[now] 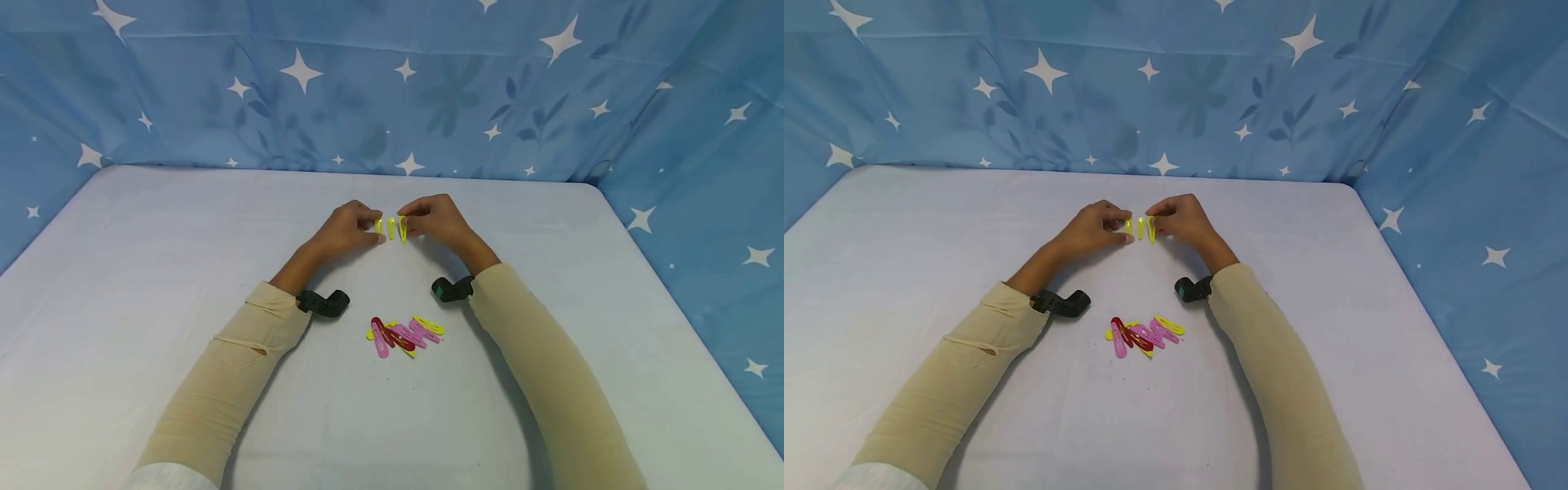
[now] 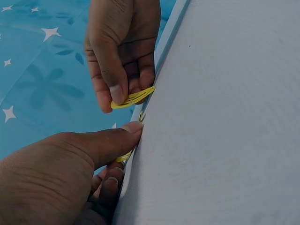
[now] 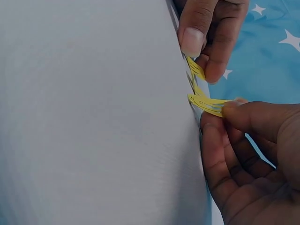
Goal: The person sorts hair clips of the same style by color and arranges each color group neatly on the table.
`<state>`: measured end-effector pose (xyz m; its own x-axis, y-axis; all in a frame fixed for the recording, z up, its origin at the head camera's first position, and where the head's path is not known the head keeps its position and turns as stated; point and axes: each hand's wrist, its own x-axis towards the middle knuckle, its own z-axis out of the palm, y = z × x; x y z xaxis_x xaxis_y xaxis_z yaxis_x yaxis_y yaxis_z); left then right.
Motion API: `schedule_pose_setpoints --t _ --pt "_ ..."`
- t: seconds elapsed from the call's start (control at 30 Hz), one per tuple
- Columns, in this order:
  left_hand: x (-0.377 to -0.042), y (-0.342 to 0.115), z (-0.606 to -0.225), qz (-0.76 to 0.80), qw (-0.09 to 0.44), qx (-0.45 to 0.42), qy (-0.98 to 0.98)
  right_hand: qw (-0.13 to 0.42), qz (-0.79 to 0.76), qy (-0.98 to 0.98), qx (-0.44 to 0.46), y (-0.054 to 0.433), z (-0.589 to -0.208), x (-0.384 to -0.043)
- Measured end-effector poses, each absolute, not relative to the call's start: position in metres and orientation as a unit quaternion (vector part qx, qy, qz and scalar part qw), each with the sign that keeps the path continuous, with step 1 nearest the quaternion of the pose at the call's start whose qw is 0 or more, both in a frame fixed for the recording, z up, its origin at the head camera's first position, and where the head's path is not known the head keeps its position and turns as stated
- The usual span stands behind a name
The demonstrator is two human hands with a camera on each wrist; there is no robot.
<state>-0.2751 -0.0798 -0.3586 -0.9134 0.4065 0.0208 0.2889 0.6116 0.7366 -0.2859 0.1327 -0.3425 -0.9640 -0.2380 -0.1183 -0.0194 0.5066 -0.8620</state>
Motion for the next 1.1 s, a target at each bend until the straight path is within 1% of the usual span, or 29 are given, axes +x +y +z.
schedule_pose_setpoints --t 0.2,0.5,1.1 --pt "-0.275 -0.078 -0.36 0.396 0.073 0.198 0.894 0.104 -0.479 0.87 -0.058 0.133 -0.346 -0.287" --pt "-0.275 -0.078 -0.36 0.39 0.069 0.197 0.897 0.083 -0.441 0.892 -0.057 0.127 -0.347 -0.292" --pt "-0.276 -0.081 -0.36 0.385 0.064 0.198 0.899 0.092 -0.393 0.914 -0.052 0.12 -0.344 -0.291"
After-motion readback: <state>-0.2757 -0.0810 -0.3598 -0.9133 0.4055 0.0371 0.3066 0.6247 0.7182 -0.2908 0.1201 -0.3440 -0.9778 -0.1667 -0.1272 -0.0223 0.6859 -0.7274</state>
